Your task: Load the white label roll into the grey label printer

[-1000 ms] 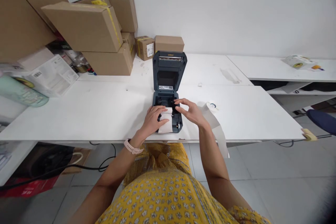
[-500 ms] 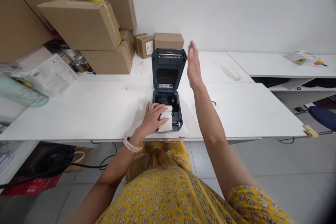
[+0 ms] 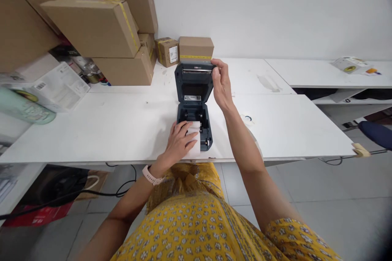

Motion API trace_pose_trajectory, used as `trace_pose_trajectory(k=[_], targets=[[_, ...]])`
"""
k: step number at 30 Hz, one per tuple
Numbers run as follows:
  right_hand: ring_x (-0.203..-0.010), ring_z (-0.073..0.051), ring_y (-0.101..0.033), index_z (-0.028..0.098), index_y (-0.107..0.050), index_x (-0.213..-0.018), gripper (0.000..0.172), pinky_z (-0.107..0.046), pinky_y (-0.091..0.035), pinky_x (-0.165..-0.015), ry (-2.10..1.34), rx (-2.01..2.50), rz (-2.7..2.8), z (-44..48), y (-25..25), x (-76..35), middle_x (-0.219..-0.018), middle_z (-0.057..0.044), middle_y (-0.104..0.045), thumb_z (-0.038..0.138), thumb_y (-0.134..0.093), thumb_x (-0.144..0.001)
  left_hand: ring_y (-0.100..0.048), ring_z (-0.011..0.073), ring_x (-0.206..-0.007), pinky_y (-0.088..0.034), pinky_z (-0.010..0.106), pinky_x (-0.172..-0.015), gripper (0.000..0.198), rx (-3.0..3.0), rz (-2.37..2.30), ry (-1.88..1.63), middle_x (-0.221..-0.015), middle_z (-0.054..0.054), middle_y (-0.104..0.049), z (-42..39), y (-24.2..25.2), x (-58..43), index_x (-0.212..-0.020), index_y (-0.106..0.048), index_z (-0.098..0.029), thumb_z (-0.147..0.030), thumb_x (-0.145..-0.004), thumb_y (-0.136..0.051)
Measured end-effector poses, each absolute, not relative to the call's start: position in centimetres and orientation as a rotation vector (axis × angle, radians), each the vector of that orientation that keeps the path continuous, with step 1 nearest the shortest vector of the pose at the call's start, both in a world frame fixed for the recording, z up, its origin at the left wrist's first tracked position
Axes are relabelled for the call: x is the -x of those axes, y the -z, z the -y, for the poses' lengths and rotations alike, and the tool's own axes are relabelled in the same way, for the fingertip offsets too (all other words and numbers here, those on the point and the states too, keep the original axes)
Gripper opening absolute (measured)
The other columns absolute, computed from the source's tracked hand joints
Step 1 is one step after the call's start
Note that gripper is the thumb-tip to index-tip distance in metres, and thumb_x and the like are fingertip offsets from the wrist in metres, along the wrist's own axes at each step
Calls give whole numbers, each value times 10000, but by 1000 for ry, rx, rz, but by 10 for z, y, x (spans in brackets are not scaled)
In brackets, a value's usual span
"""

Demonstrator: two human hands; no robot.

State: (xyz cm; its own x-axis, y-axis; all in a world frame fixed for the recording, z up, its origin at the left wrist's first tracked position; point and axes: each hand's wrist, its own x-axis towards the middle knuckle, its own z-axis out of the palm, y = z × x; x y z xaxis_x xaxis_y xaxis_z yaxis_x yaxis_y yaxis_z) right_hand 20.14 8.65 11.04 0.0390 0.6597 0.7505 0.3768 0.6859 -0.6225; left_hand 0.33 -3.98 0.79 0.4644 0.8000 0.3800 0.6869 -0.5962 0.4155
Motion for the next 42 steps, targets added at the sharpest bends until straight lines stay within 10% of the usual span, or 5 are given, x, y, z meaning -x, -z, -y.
trace_pose_trajectory(k=[13, 22, 27, 39, 42], targets=[[-1473, -269, -398, 330, -560, -1282, 309, -542, -365, -1199, -442, 1159, 1675, 83, -9, -196, -1467, -56, -549, 395, -486, -989, -664, 239, -1048, -544, 489, -968, 200, -2477, -1066, -1246, -1060, 53, -760, 138, 18, 8, -1050, -734, -300, -273, -921, -583], [-1479, -257, -388, 345, -513, -1342, 443, -532, -372, -1200, -638, 1242, 1458, 75, 19, -194, -1556, -65, -447, 494, -579, -930, -373, 319, -1485, -417, 456, -1153, 798, -1159, -1404, -1107, -1611, 124, -385, 55, -5, 2, -1543, -328, -256, -568, -874, -630], [-1546, -267, -276, 321, -172, -1585, 810, -512, -352, -1224, -930, 1209, 1424, 65, 32, -197, -1688, -81, -229, 563, -566, -919, -540, 316, -1349, -458, 441, -1107, 734, -1032, -1131, -1042, -1452, 138, -585, 45, -2, 6, -1446, -484, -193, -511, -822, -705], [-1562, -276, -215, 342, -267, -1573, 789, -490, -202, -1292, -1007, 1114, 1247, 71, 29, -186, -1686, -22, -241, 544, -618, -896, -556, 248, -1269, -475, 345, -988, 622, -1047, -1402, -1212, -1426, 110, -572, 88, 8, 6, -1347, -530, -231, -547, -830, -671], [-1562, -261, -217, 344, -287, -1564, 757, -484, -188, -1295, -1005, 1125, 1283, 72, 28, -188, -1682, -18, -251, 541, -604, -906, -612, 165, -797, -468, 282, -687, 405, -1007, -1485, -1116, -891, 48, -673, 127, 7, 3, -932, -656, -193, -585, -830, -632]])
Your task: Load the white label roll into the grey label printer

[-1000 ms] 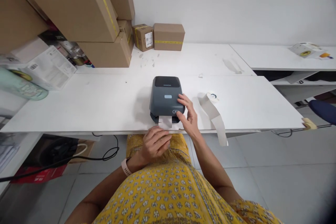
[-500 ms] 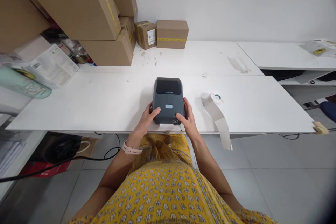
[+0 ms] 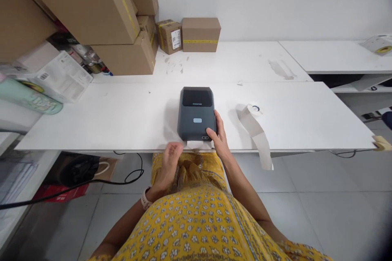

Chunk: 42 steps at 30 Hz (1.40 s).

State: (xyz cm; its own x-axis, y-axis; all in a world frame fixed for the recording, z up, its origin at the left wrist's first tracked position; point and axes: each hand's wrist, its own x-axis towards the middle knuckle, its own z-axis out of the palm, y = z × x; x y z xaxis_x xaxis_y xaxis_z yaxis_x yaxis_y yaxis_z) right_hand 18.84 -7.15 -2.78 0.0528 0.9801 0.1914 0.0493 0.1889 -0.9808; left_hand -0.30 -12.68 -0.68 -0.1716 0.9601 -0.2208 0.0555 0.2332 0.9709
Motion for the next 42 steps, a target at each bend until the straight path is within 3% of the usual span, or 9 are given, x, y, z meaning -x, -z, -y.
trace_pose_trajectory(k=[3, 7, 14, 19, 26, 29, 31, 34, 42], targets=[[-1562, -254, -214, 339, -280, -1565, 755, -481, -190, -1294, -977, 1124, 1283, 71, 28, -188, -1684, -20, -248, 549, -587, -909, -431, 93, -506, -303, 248, -495, 499, -954, -1189, -764, -580, -12, -519, 138, 0, -10, -721, -640, -168, -640, -847, -540], [-1554, -257, -235, 317, -278, -1564, 756, -479, -211, -1285, -960, 1124, 1309, 69, 29, -188, -1676, -40, -265, 541, -580, -909, -327, 63, -418, -171, 244, -444, 484, -803, -1098, -686, -500, -44, -445, 121, -7, -32, -717, -635, -155, -617, -822, -539], [-1541, -267, -269, 301, -214, -1578, 710, -511, -292, -1244, -829, 1198, 1430, 72, 28, -188, -1672, -83, -260, 516, -486, -959, -354, 52, -424, -202, 224, -448, 430, -776, -1038, -759, -503, -52, -470, 114, 0, -37, -681, -591, -169, -582, -793, -632], [-1586, -304, -84, 366, -553, -1359, 363, -596, -186, -1248, -305, 1341, 1751, 83, -5, -189, -1710, 29, -137, 411, -451, -1014, -464, 79, -441, -309, 248, -478, 448, -1046, -1015, -557, -566, 8, -582, 118, -1, -11, -697, -662, -152, -547, -882, -561], [-1569, -329, -159, 329, -652, -1226, 330, -646, -80, -1238, -4, 1440, 2147, 71, -25, -185, -1637, 5, -377, 461, -418, -1035, -478, 90, -486, -336, 241, -494, 423, -1034, -1230, -809, -607, -10, -582, 111, 12, 51, -761, -694, -173, -548, -889, -547], [-1573, -331, -149, 305, -660, -1175, 345, -666, -41, -1233, -79, 1445, 2142, 67, -22, -183, -1611, -1, -425, 496, -410, -1032, -579, 128, -625, -422, 250, -551, 384, -1059, -1330, -1130, -731, 19, -664, 90, 10, 55, -837, -721, -188, -537, -885, -566], [-1580, -327, -118, 309, -653, -1188, 380, -672, -51, -1232, -201, 1421, 2069, 68, -18, -186, -1634, -2, -385, 534, -393, -1026, -662, 194, -1011, -529, 290, -781, 400, -1110, -1334, -1303, -1110, 71, -729, 73, 6, 47, -1047, -731, -211, -536, -909, -543], [-1587, -298, -102, 329, -569, -1328, 481, -645, -143, -1239, -455, 1349, 1790, 74, -7, -196, -1680, -10, -276, 600, -319, -1019, -451, 226, -1433, -418, 378, -1134, 532, -1187, -1266, -1340, -1516, 70, -539, 54, 2, 28, -1338, -622, -230, -558, -963, -435], [-1588, -255, -117, 385, -135, -1604, 721, -556, -100, -1291, -728, 1184, 1510, 56, -1, -205, -1715, 11, -141, 728, -175, -971, -557, 244, -1339, -390, 405, -1161, 632, -1307, -1194, -1380, -1307, 75, -700, 38, -36, -4, -1200, -714, -211, -649, -974, -319]])
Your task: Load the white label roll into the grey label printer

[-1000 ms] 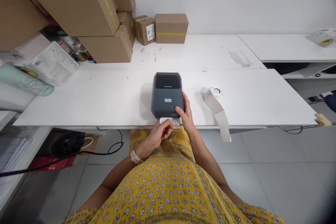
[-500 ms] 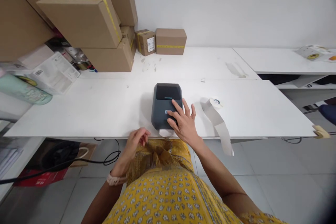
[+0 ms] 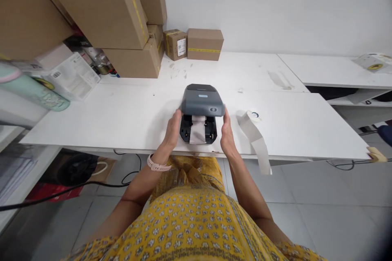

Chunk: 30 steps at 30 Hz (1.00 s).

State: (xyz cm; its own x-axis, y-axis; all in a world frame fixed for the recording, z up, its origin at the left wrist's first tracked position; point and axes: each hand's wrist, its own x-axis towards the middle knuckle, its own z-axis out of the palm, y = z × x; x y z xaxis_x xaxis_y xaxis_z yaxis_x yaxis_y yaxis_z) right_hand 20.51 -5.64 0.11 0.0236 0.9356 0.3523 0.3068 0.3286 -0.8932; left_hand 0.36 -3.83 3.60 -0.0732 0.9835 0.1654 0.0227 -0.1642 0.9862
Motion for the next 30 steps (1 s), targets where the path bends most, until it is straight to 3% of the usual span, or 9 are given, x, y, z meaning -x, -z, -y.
trace_pose_trajectory(k=[5, 9, 14, 16, 18, 22, 25, 27, 30], targets=[[-1587, -294, -99, 333, -67, -1619, 812, -566, -107, -1282, -556, 1166, 1525, -1, -42, -195, -1714, -32, -122, 772, -161, -942, -617, 218, -1194, -428, 385, -1087, 473, -1393, -1344, -1541, -1159, 66, -736, 8, -52, 4, -980, -740, -208, -517, -985, -382], [-1578, -302, -147, 283, -23, -1617, 829, -545, -190, -1265, -490, 1207, 1518, -59, -66, -190, -1702, -70, -154, 760, -144, -950, -646, 212, -1080, -476, 360, -1001, 262, -1314, -1448, -1385, -1115, 88, -727, -24, -23, 10, -1001, -694, -171, -355, -854, -578], [-1531, -327, -275, 251, -13, -1613, 857, -567, -274, -1217, -391, 1249, 1608, -109, -79, -197, -1663, -112, -258, 766, -175, -947, -615, 229, -1138, -495, 363, -962, 513, -1404, -1489, -1116, -1292, 121, -655, -32, 8, 6, -1263, -602, -178, -298, -768, -670], [-1512, -336, -304, 265, -78, -1610, 842, -581, -269, -1213, -308, 1226, 1632, -103, -82, -202, -1651, -102, -296, 755, -254, -948, -614, 235, -1136, -501, 368, -951, 584, -1446, -1494, -1080, -1339, 118, -630, -28, 10, 5, -1321, -567, -196, -290, -756, -680], [-1477, -340, -357, 249, -264, -1571, 746, -575, -266, -1213, -219, 1217, 1643, -84, -82, -205, -1599, -107, -394, 692, -301, -972, -620, 238, -1126, -500, 376, -957, 623, -1475, -1492, -1058, -1372, 121, -613, -25, 7, 6, -1355, -539, -201, -281, -753, -679], [-1173, -318, -641, 237, -667, -1249, 479, -542, -326, -1173, -419, 1164, 2153, -52, -69, -204, -1185, -98, -731, 509, -361, -1000, -655, 246, -1077, -506, 385, -945, 635, -1529, -1524, -999, -1336, 130, -637, -25, -3, 8, -1357, -537, -199, -267, -742, -682], [-1052, -314, -703, 241, -737, -1101, 402, -588, -202, -1216, -649, 1088, 2595, -56, -52, -197, -994, -81, -790, 453, -423, -967, -678, 254, -1027, -508, 399, -933, 619, -1585, -1606, -930, -1307, 125, -661, -26, -10, 8, -1347, -545, -214, -271, -747, -684], [-1045, -315, -708, 248, -751, -1042, 371, -612, -140, -1223, -716, 1072, 2722, -65, -43, -193, -976, -75, -800, 431, -440, -956, -689, 262, -984, -513, 409, -912, 608, -1607, -1652, -869, -1288, 125, -674, -24, -15, 8, -1352, -544, -220, -294, -764, -679], [-1074, -321, -695, 265, -749, -1071, 324, -635, -155, -1203, -780, 1057, 2815, -75, -40, -189, -1042, -68, -797, 404, -490, -936, -697, 289, -965, -508, 429, -904, 624, -1668, -1698, -793, -1256, 130, -691, -22, -19, 6, -1397, -516, -227, -275, -790, -649]])
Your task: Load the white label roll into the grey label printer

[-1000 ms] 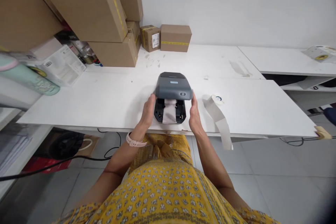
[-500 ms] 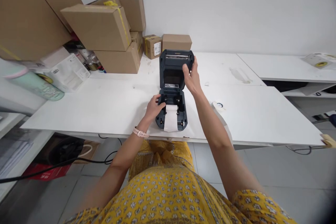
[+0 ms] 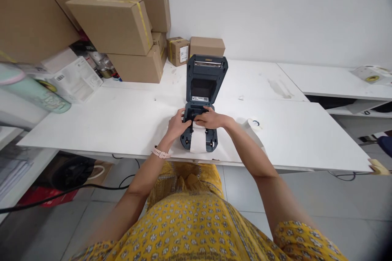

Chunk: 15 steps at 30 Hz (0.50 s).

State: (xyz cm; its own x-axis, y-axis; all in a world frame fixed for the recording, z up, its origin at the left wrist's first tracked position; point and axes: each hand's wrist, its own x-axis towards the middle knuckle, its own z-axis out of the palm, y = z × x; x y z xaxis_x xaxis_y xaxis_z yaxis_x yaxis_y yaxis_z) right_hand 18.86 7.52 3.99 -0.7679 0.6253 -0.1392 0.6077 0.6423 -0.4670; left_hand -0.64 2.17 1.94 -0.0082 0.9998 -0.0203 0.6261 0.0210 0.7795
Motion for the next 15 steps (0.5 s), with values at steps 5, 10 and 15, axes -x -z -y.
trace_pose_trajectory(k=[5, 10, 15], targets=[[-1141, -335, -656, 265, -707, -1224, 439, -618, -311, -1142, -1017, 936, 2738, -71, -68, -197, -1182, -64, -755, 480, -640, -847, -690, 319, -986, -474, 445, -935, 686, -1844, -1731, -757, -1098, 118, -738, -19, -19, 4, -1489, -424, -232, -122, -818, -509], [-1164, -279, -651, 310, -660, -1263, 497, -575, -433, -1090, -1178, 713, 2363, -27, -107, -279, -1250, -45, -710, 591, -618, -855, -682, 321, -959, -468, 432, -923, 664, -1934, -1770, -717, -968, 88, -738, -17, -12, 3, -1506, -398, -229, -144, -850, -454], [-824, -264, -714, 489, -660, -1064, 459, -595, -522, -867, -826, 885, 1879, 59, -84, -419, -844, -41, -701, 774, -648, -704, -686, 321, -911, -475, 427, -907, 649, -1958, -1800, -693, -898, 85, -729, -17, -10, 2, -1525, -392, -214, -176, -877, -424]])
